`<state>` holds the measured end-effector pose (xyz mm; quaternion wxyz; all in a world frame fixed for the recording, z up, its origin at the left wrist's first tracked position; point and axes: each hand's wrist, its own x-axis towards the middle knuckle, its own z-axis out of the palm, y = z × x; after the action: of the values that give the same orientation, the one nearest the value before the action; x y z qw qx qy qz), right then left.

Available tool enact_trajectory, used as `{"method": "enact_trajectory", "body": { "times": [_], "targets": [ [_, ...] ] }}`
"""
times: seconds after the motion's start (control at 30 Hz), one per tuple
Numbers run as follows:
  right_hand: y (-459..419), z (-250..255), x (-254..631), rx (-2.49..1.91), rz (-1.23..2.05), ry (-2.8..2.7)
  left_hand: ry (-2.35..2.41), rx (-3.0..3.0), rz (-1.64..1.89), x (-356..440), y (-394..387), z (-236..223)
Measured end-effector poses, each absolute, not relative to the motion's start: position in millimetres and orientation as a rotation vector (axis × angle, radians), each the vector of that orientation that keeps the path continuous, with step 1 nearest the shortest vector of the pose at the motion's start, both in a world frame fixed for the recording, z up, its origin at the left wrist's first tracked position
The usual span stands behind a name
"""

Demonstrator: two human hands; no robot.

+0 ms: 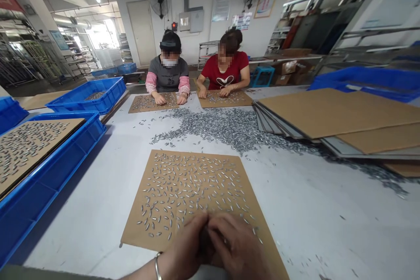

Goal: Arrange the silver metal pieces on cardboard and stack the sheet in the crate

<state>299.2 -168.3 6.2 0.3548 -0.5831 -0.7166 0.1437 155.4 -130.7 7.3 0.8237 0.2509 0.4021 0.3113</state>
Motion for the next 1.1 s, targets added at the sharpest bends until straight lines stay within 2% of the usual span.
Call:
{"method": "enact_trajectory", "body": {
  "times": [0.23, 0.5, 0.67, 0.8, 0.9, 1.1],
  "targets": [
    [-156.3, -13.0, 272.7, -1.516, 0.365, -1.536, 0.779, 0.613, 0.571, 128.0, -105.5, 7.7],
    [-169.0, -12.5, 263.1, -1.477, 0.666, -1.302, 0.624, 0.580, 0.344, 119.6, -91.7, -14.7],
    [-169.7, -13.6, 286.4, -1.588, 0.708, -1.304, 0.615, 0.542, 0.304, 118.4, -93.7, -21.5],
    [-139.7, -14.0, 320.6, -1.762, 0.711, -1.179, 0.634, 0.500, 0.373, 120.1, -92.7, -20.9],
    [-101.0, -8.5, 334.3, -1.809, 0.708, -1.295, 0.644, 0.495, 0.416, 118.8, -90.6, -24.6],
    [-36.9, -12.4, 325.9, -1.904, 0.488, -1.543, 0.643, 0.557, 0.488, 113.4, -85.5, -31.6]
  ]
}}
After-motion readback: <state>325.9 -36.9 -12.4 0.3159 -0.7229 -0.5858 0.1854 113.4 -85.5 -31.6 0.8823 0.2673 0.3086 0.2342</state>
